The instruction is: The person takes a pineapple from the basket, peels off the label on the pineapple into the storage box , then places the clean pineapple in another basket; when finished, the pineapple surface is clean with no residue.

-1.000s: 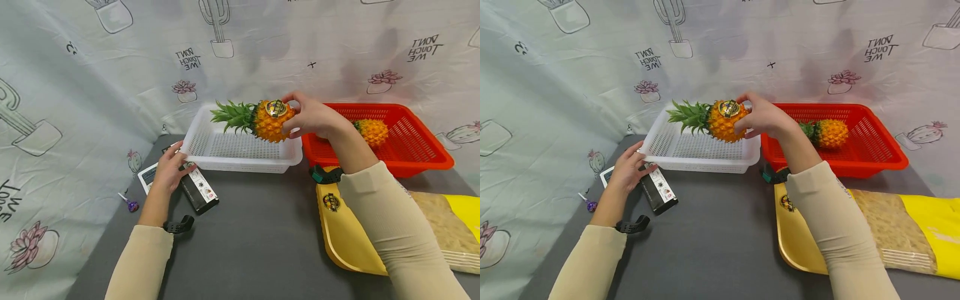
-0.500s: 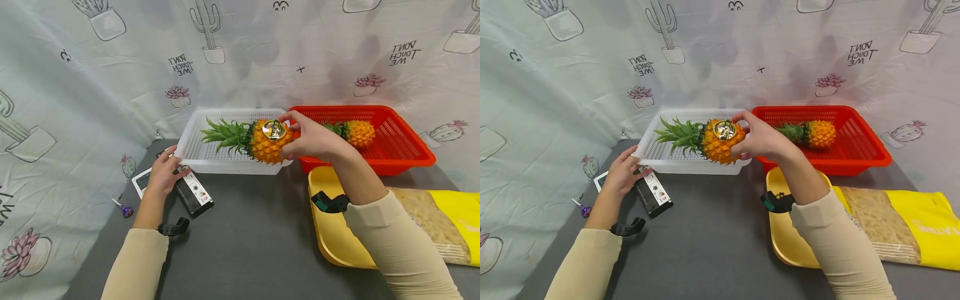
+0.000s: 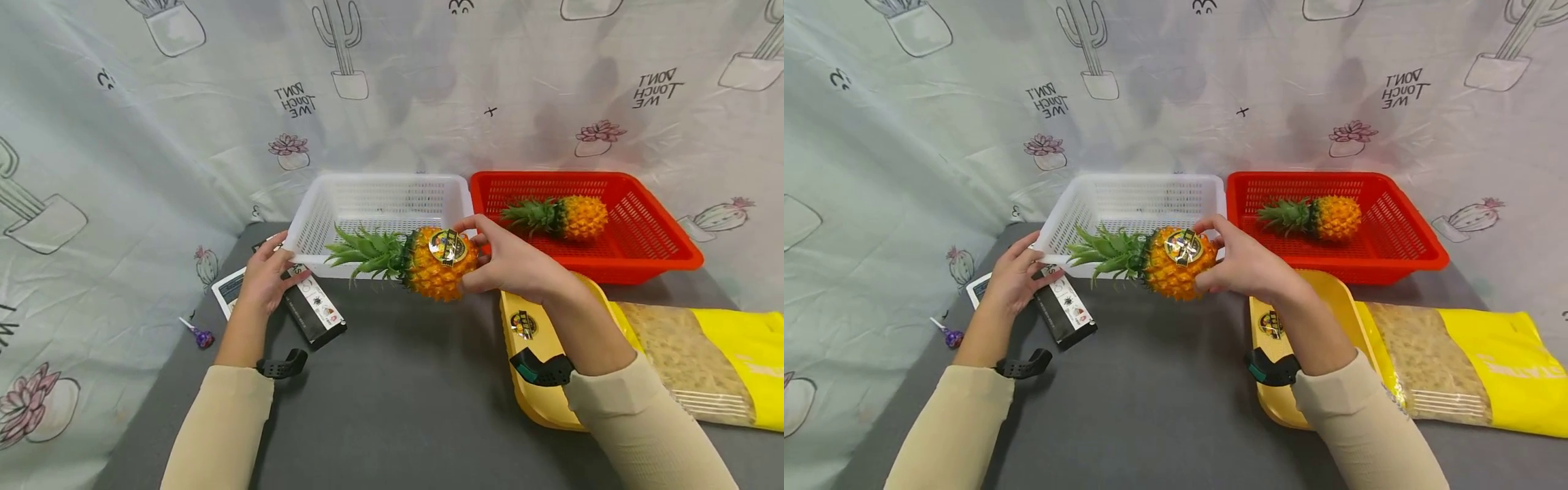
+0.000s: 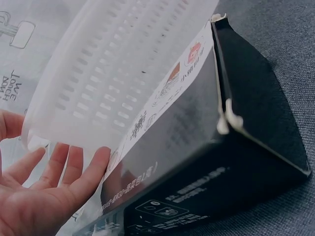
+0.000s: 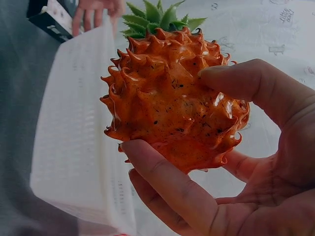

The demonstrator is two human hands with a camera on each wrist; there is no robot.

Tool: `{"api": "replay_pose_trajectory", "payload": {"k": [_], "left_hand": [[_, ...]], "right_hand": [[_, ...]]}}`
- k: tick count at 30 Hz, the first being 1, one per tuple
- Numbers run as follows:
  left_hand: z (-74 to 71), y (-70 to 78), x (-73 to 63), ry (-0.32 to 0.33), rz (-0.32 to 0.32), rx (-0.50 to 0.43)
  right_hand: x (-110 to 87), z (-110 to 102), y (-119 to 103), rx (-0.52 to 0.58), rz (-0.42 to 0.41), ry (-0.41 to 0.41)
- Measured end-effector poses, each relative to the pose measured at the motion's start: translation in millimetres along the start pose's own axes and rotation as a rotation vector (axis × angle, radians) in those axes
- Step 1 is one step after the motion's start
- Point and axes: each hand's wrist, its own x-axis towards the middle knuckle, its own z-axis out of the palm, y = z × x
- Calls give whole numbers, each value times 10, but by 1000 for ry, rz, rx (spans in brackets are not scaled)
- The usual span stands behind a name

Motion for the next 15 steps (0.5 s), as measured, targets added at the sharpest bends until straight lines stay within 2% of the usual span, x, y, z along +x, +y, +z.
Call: {"api": "replay_pose_trajectory", "payload": {"k": [10, 15], "left_hand": [[-29, 42, -8, 11, -8, 4], [-15, 13, -1, 4, -11, -8]], "right_hand": [[-22, 194, 198, -21, 3, -46], [-44, 248, 305, -14, 11, -65]]}}
